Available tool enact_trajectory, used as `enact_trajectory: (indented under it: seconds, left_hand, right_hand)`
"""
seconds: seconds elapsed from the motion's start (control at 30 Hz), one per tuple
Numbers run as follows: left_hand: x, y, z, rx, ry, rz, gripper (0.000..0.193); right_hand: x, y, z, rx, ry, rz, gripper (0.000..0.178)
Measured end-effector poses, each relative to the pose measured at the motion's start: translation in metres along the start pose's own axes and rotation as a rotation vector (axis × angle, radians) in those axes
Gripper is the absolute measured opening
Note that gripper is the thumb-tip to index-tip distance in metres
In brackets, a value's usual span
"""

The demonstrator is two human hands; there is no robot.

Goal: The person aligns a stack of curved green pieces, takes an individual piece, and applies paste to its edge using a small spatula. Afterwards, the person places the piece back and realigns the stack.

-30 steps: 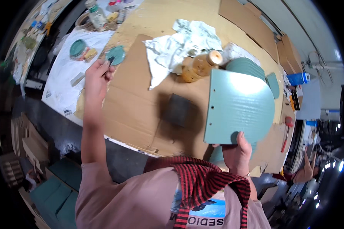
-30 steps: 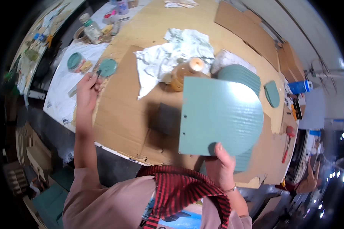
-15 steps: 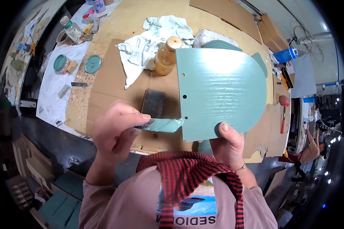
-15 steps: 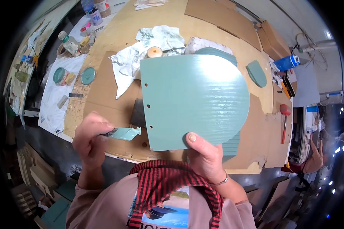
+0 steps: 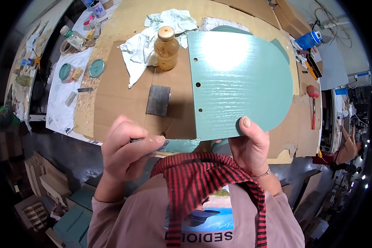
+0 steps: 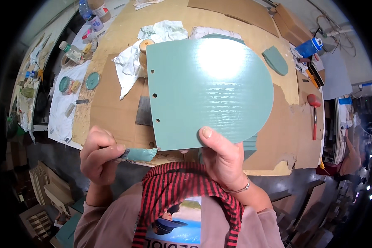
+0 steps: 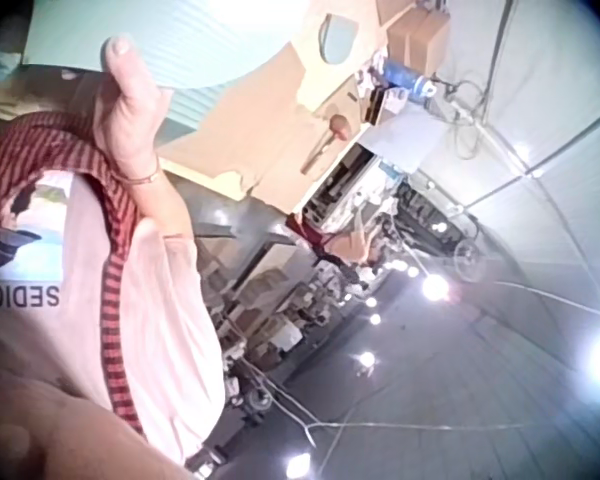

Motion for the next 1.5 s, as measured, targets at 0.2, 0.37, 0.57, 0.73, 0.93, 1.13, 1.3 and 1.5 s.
enact_trajectory:
  seconds: [0.2,0.37,0.57,0.73,0.93,1.13,1.3,1.5]
  left_hand:
    - [-0.003,-0.009,-0.002,0.013,-0.001,0.008,0.019]
    - [-0.004,-0.012,-0.004,0.013,0.011,0.012,0.019]
    - [-0.004,-0.013,-0.005,0.005,0.045,0.023,0.018]
    - [-0.002,-0.013,-0.005,-0.024,0.034,0.036,0.018]
    - [-0.003,-0.011,-0.007,-0.044,0.070,0.052,0.018]
    - [0.001,-0.010,-0.006,-0.054,0.063,0.044,0.018]
    - [-0.001,-0.009,-0.007,-0.100,0.044,0.075,0.019]
    - [0.001,-0.011,-0.011,-0.144,0.109,0.083,0.017]
  right_hand:
    - [-0.008,0.002,0.004,0.030,-0.031,0.019,0.030]
    - [-0.012,0.003,0.006,-0.090,-0.074,0.021,0.039]
    - [-0.014,0.007,0.002,-0.024,-0.035,0.032,0.040]
    - [-0.015,0.008,0.002,0.003,-0.072,0.064,0.033]
    - [-0.015,0.006,0.007,-0.086,-0.127,0.056,0.051]
    - [-0.015,0.006,0.003,0.042,-0.059,0.018,0.031]
    - [-0.014,0.006,0.004,0.018,-0.061,0.027,0.029]
    - [-0.015,0.005,0.011,-0.004,-0.167,0.071,0.028]
Point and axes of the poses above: each hand's wrist, its own x-axis towards the middle knuckle, its own z-axis out of the back of the hand, y = z × x, the point moved 7 cm from there along x, towards the middle knuckle, and after that the axes turned 1 degree about -y, right-handed, at the moved point
